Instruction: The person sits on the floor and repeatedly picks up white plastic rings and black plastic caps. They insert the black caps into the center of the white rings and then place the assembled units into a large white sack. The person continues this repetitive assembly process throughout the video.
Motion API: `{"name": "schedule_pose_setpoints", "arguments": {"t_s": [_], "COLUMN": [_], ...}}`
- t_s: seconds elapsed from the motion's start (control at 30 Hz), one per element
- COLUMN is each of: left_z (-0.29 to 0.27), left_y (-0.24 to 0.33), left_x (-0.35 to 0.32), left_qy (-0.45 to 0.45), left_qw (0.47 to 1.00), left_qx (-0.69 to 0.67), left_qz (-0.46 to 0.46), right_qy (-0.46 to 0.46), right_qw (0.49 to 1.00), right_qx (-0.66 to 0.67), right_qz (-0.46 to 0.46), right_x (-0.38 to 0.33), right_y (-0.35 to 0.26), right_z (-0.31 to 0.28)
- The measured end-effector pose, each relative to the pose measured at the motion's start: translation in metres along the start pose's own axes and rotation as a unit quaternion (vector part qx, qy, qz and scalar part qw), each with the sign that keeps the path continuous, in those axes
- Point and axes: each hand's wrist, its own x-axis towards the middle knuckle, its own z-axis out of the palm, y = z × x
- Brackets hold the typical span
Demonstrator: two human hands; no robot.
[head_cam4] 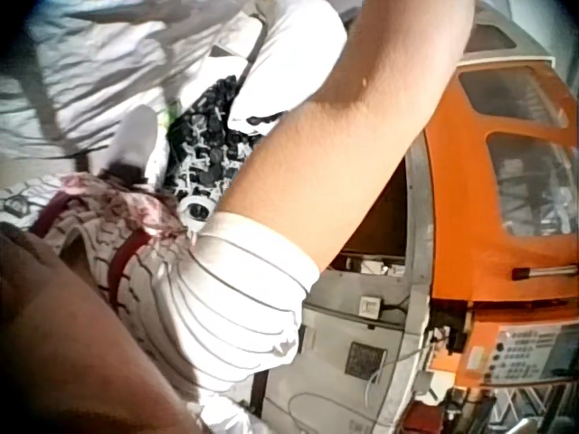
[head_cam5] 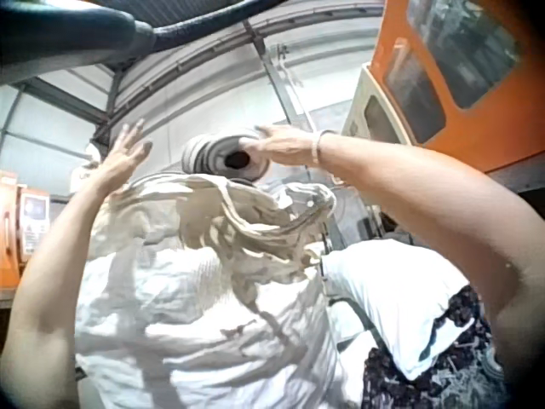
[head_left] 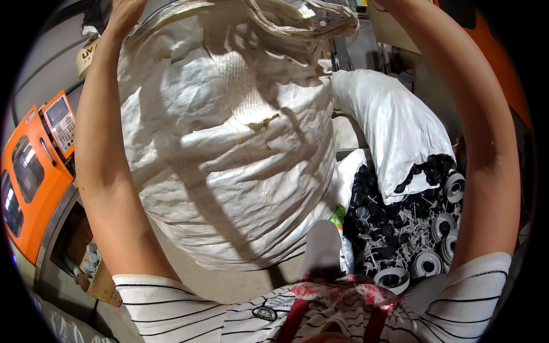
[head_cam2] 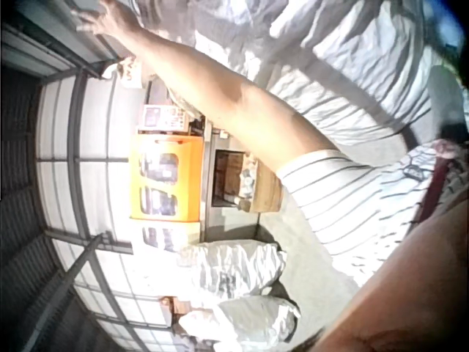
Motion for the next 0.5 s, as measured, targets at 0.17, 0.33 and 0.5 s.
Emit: {"name": "schedule_pose_setpoints", "arguments": {"t_s": [0.17,0.33,0.5], "left_z": [0.013,-0.016,0.012], "left_y": [-0.013,0.085,0.146], "left_x": [0.012,-0.016,-0.062], "left_qy": [-0.123,-0.149,0.091], "left_qw": [0.959,0.976,0.915], "left_qx": [0.177,-0.143,-0.121], "left_qz": [0.185,-0.072,0.374], "right_qy": [-0.029,-0.020,0.024], "right_qw": [0.997,0.962,0.983], "right_qx": [0.068,0.272,0.172], "right_qz": [0.035,0.001,0.061], "right_x": [0.013,-0.013,-0.015], "right_y": [0.003,0.019,0.017], "right_z": [0.028,0.073,0.092]}}
